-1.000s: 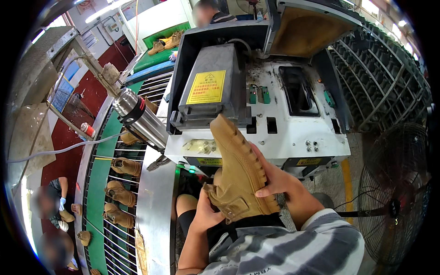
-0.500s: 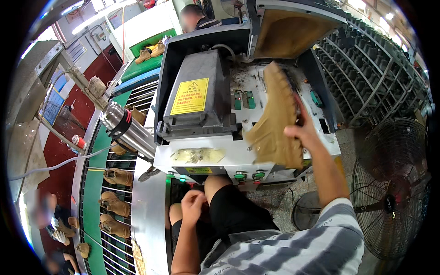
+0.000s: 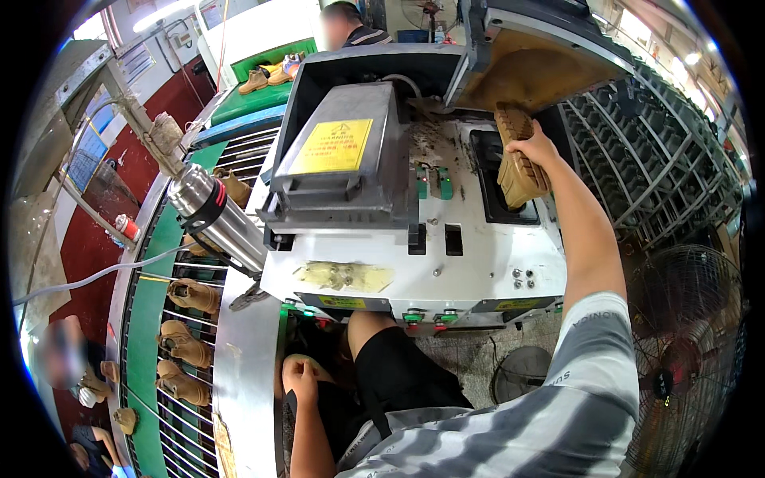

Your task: The person takes boots from a conveyor belt and places them into an industrial heat press or steaming machine to shape the soles, then returns them to the conveyor.

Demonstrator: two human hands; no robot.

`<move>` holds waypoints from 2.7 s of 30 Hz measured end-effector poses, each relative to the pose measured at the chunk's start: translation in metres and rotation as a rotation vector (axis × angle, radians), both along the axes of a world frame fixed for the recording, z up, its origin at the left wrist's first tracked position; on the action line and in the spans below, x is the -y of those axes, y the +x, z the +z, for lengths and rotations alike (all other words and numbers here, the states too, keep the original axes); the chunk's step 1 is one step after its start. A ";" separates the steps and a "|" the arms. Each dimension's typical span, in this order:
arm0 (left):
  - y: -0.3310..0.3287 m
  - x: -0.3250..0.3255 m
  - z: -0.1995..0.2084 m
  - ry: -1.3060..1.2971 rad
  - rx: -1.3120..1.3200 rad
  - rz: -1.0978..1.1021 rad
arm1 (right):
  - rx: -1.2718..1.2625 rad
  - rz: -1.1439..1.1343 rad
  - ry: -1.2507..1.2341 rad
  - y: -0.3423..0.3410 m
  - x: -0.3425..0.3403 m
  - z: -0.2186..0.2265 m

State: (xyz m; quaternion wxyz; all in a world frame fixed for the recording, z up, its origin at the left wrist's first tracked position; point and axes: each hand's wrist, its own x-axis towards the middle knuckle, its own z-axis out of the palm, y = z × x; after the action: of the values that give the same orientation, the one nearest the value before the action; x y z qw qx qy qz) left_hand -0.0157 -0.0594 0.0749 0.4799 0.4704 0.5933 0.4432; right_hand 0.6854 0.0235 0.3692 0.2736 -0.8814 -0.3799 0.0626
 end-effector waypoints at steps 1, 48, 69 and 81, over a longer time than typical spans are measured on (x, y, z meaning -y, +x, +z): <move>0.000 -0.001 -0.001 0.007 -0.029 -0.003 | -0.040 0.004 -0.034 0.006 -0.007 -0.005; 0.113 -0.027 -0.022 0.143 -0.273 -0.403 | -1.355 1.076 -0.121 -0.365 0.134 -0.150; 0.035 -0.067 -0.022 -0.197 0.494 -0.323 | -0.110 0.163 -0.031 -0.318 -0.210 0.000; 0.061 -0.036 0.019 -0.140 0.574 -0.490 | -0.788 0.425 0.968 -0.346 -0.006 -0.116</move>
State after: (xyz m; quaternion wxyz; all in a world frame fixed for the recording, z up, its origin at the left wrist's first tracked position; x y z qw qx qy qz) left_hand 0.0454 -0.0233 0.0936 0.7492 0.4212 0.3337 0.3872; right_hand 0.3398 0.0292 0.2534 0.7394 -0.4758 -0.4022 0.2551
